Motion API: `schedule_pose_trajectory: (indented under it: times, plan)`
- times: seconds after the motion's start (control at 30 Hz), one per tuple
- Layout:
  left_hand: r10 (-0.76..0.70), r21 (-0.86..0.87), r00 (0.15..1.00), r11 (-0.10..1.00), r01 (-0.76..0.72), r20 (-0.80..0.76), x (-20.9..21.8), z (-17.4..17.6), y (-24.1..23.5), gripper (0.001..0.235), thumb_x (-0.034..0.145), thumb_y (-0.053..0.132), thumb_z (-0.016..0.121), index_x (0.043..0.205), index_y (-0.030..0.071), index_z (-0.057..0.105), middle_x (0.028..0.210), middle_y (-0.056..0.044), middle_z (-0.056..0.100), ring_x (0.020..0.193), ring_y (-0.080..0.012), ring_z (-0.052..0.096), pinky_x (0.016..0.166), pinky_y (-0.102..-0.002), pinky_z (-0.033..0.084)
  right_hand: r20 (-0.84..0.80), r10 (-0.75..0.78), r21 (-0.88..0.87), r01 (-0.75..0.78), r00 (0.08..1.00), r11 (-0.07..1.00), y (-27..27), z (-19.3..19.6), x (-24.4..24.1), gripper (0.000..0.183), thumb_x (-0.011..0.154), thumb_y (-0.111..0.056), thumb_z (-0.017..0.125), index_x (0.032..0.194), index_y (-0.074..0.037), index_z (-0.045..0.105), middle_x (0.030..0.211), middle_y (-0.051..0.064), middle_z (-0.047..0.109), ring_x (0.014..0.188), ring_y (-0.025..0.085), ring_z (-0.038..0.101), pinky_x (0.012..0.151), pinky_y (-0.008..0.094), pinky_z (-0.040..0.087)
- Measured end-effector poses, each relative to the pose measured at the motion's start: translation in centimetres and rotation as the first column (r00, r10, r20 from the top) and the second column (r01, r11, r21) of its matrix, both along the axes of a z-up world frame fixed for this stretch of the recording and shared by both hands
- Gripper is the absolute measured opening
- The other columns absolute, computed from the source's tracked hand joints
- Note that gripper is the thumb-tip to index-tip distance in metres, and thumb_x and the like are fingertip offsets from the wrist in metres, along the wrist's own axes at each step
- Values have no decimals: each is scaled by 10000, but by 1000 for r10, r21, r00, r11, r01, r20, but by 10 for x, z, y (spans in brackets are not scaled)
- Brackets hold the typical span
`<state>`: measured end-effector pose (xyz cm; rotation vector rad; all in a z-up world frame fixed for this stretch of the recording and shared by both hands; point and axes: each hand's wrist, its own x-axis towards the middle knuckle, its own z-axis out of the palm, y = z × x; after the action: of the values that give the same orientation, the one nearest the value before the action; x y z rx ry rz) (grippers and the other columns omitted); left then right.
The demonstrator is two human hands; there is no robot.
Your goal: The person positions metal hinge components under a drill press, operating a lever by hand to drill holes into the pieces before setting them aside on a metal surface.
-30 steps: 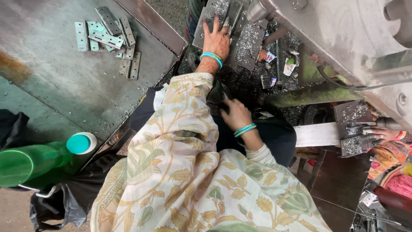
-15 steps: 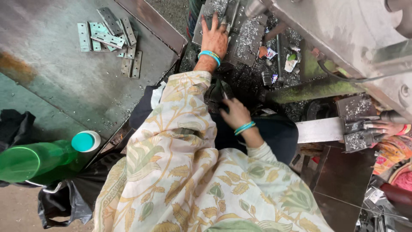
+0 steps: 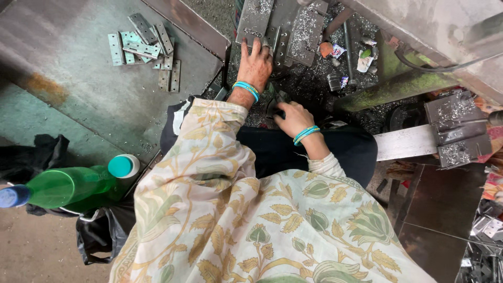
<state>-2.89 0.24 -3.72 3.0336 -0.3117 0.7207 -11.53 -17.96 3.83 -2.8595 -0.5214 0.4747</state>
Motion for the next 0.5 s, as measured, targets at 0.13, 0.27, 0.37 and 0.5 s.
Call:
schedule_pose_trajectory:
  times: [0.13, 0.27, 0.37, 0.5]
  plan:
    - [-29, 39, 999, 999, 27, 33, 12, -8, -3, 328, 911, 189, 587, 1152, 35, 746, 1256, -125, 655, 1347, -386, 435, 1128, -705, 273, 18, -1, -12, 1, 1000, 1000, 1, 4, -2, 435, 880, -393, 707, 1257, -177, 672, 1154, 200, 690, 1038, 457, 667, 861, 553, 544]
    - [-81, -99, 994, 991, 88, 76, 2, 15, 2, 266, 922, 172, 592, 1098, 50, 748, 1209, -110, 657, 1324, -355, 461, 1142, -655, 309, -11, 33, 221, -30, 999, 975, -5, 3, 1, 673, 851, -352, 719, 1455, -134, 519, 1160, 254, 681, 1058, 487, 645, 885, 542, 527]
    - [-87, -302, 977, 942, 144, 194, -9, 42, 16, 267, 876, 137, 645, 1105, 59, 757, 1146, -93, 667, 1242, -326, 508, 1111, -581, 373, 41, 128, 368, -134, 991, 920, -22, -2, 17, 651, 885, -336, 752, 1453, -108, 532, 1209, 254, 695, 1108, 452, 666, 925, 499, 543]
    - [-73, -695, 983, 699, 170, 166, -12, 55, 31, 199, 850, 146, 747, 1024, 51, 761, 1045, -92, 718, 1068, -312, 600, 966, -455, 489, 105, -70, 476, 12, 992, 879, -32, -7, 49, 628, 892, -233, 794, 1456, -106, 550, 1193, 189, 741, 955, 298, 728, 839, 417, 583]
